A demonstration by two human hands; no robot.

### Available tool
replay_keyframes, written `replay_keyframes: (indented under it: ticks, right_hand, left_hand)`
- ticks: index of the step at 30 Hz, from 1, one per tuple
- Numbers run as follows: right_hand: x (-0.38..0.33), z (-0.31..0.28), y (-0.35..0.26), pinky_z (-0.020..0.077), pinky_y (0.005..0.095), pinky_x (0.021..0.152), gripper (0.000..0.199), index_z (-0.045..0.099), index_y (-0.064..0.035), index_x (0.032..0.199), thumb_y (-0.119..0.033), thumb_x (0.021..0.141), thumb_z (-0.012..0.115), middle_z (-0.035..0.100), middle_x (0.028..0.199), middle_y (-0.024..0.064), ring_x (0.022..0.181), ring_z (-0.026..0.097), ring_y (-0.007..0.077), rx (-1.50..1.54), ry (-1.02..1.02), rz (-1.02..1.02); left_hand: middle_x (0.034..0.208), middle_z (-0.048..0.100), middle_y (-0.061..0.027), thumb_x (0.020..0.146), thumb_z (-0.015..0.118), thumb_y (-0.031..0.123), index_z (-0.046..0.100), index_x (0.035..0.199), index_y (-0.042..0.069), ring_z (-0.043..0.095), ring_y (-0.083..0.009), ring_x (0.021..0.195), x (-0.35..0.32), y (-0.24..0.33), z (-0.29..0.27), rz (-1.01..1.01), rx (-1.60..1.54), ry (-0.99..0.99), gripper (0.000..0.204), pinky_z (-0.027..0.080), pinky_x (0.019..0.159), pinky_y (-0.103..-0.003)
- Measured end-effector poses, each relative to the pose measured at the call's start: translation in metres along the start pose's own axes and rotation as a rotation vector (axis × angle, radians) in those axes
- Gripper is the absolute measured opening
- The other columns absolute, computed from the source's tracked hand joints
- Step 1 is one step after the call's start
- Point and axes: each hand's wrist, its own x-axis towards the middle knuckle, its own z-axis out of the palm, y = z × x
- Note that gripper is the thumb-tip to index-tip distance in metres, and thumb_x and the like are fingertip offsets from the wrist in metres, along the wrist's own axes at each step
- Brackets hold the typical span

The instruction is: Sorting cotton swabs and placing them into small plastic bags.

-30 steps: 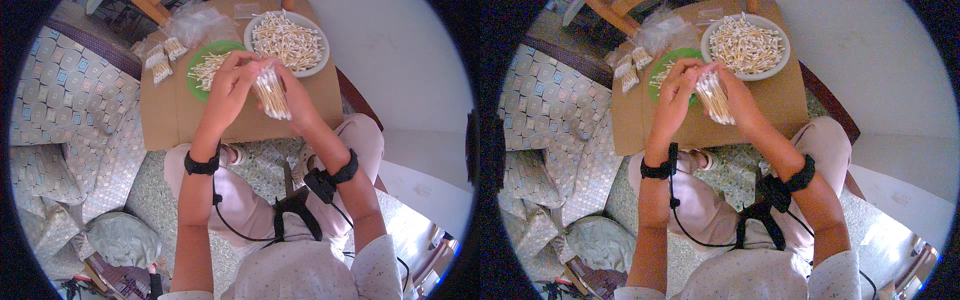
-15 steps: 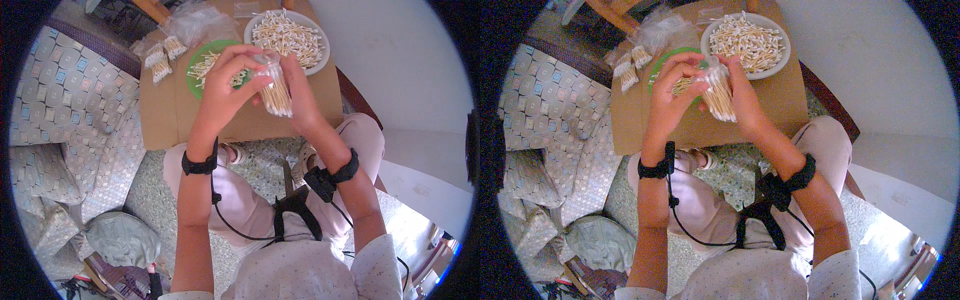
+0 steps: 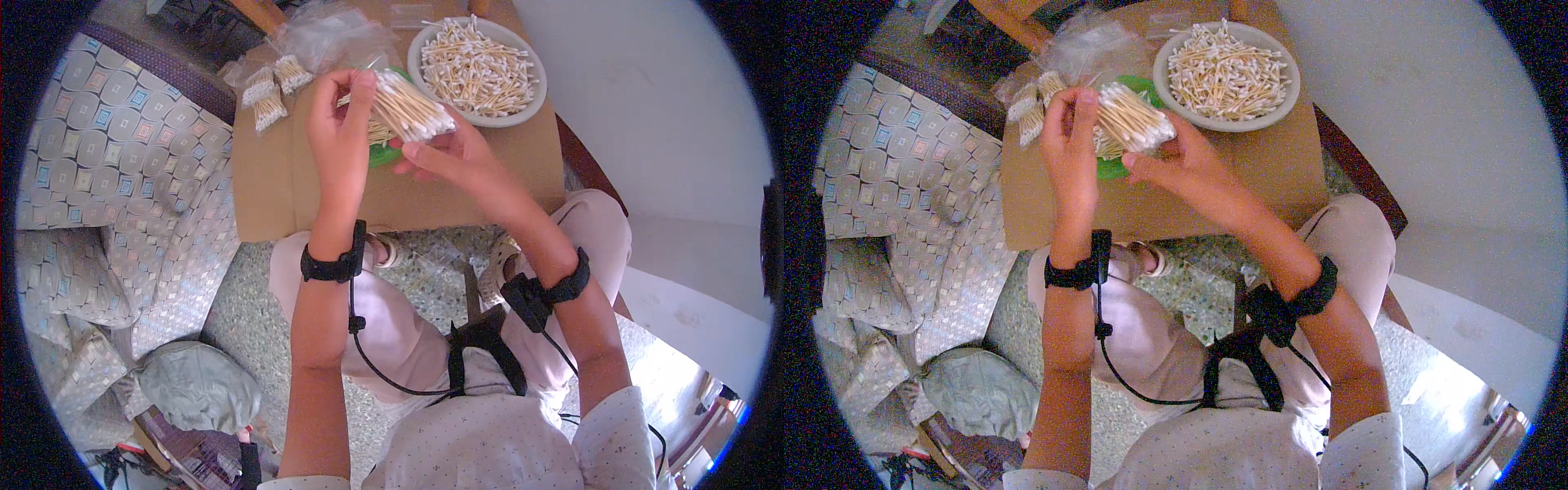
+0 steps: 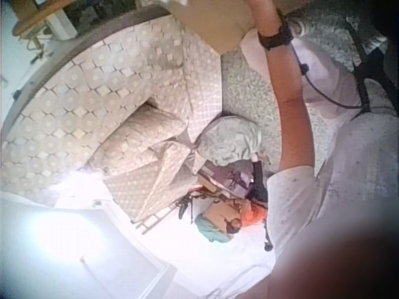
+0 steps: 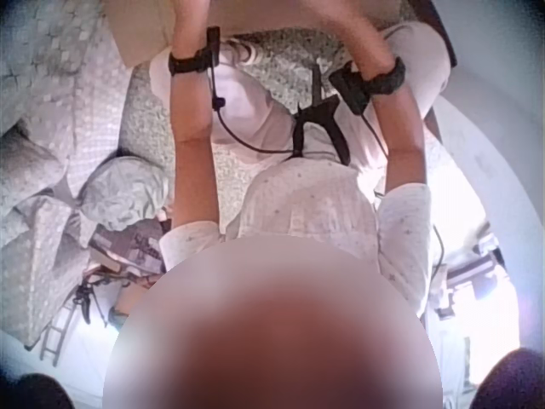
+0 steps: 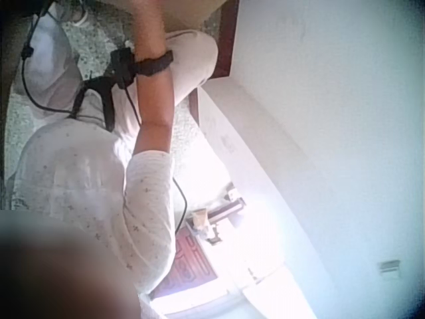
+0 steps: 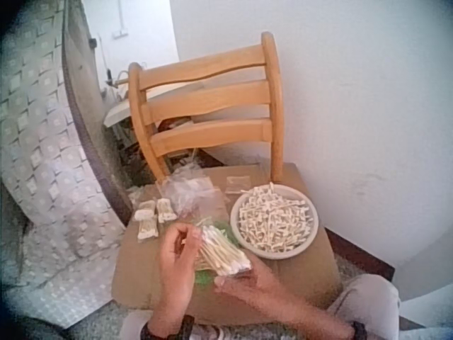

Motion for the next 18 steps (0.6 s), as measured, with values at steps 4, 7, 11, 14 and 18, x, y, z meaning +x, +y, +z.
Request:
replay_keyframes:
  ticks: [4, 7, 11, 14, 18]
  right_hand:
    - [0.003, 0.0, 0.012, 0.0507, 0.0282, 0.07, 0.062, 0.033, 0.0026, 0.129, -0.025, 0.083, 0.064, 0.059, 0.105, 0.0136, 0.082, 0.062, 0.0165, -0.019, 0.091, -0.081]
    - [0.005, 0.003, 0.008, 0.051, 0.0287, 0.066, 0.055, 0.035, 0.0031, 0.128, -0.021, 0.085, 0.06, 0.059, 0.106, 0.0131, 0.082, 0.063, 0.0165, 0.09, 0.107, -0.064]
    - [0.002, -0.001, 0.0, 0.0513, 0.029, 0.064, 0.049, 0.037, 0.0015, 0.126, -0.021, 0.086, 0.055, 0.059, 0.108, 0.0124, 0.086, 0.063, 0.017, 0.008, 0.121, -0.014]
    - [0.0, 0.0, -0.002, 0.051, 0.0288, 0.065, 0.046, 0.039, -0.0004, 0.125, -0.023, 0.088, 0.052, 0.058, 0.109, 0.0116, 0.088, 0.063, 0.0183, 0.092, 0.174, 0.043]
    - [-0.001, 0.005, -0.008, 0.051, 0.0296, 0.067, 0.044, 0.038, -0.0011, 0.125, -0.023, 0.088, 0.05, 0.057, 0.112, 0.012, 0.089, 0.063, 0.022, 0.209, 0.256, -0.047]
  left_hand:
    - [0.084, 0.057, -0.001, 0.086, 0.062, 0.025, 0.058, 0.089, 0.002, 0.05, -0.0066, 0.074, -0.001, -0.002, 0.002, -0.021, -0.044, -0.001, 0.023, 0.041, 0.065, -0.021]
    - [0.082, 0.057, -0.0009, 0.086, 0.062, 0.024, 0.059, 0.089, 0.002, 0.05, -0.0066, 0.073, -0.003, 0.002, 0.003, -0.023, 0.022, -0.002, 0.023, 0.041, 0.064, -0.021]
    - [0.081, 0.058, -0.0005, 0.086, 0.062, 0.025, 0.059, 0.088, 0.002, 0.05, -0.0061, 0.072, -0.004, 0.006, 0.005, -0.014, 0.006, -0.028, 0.023, 0.041, 0.063, -0.021]
    - [0.081, 0.059, -0.0007, 0.086, 0.061, 0.025, 0.06, 0.088, 0.002, 0.05, -0.0059, 0.071, -0.004, 0.007, 0.006, -0.004, 0.004, -0.04, 0.023, 0.041, 0.063, -0.021]
    - [0.093, 0.062, -0.004, 0.092, 0.052, 0.027, 0.059, 0.099, 0.003, 0.055, -0.0103, 0.085, -0.006, 0.007, 0.004, -0.054, 0.037, -0.099, 0.026, 0.043, 0.074, -0.023]
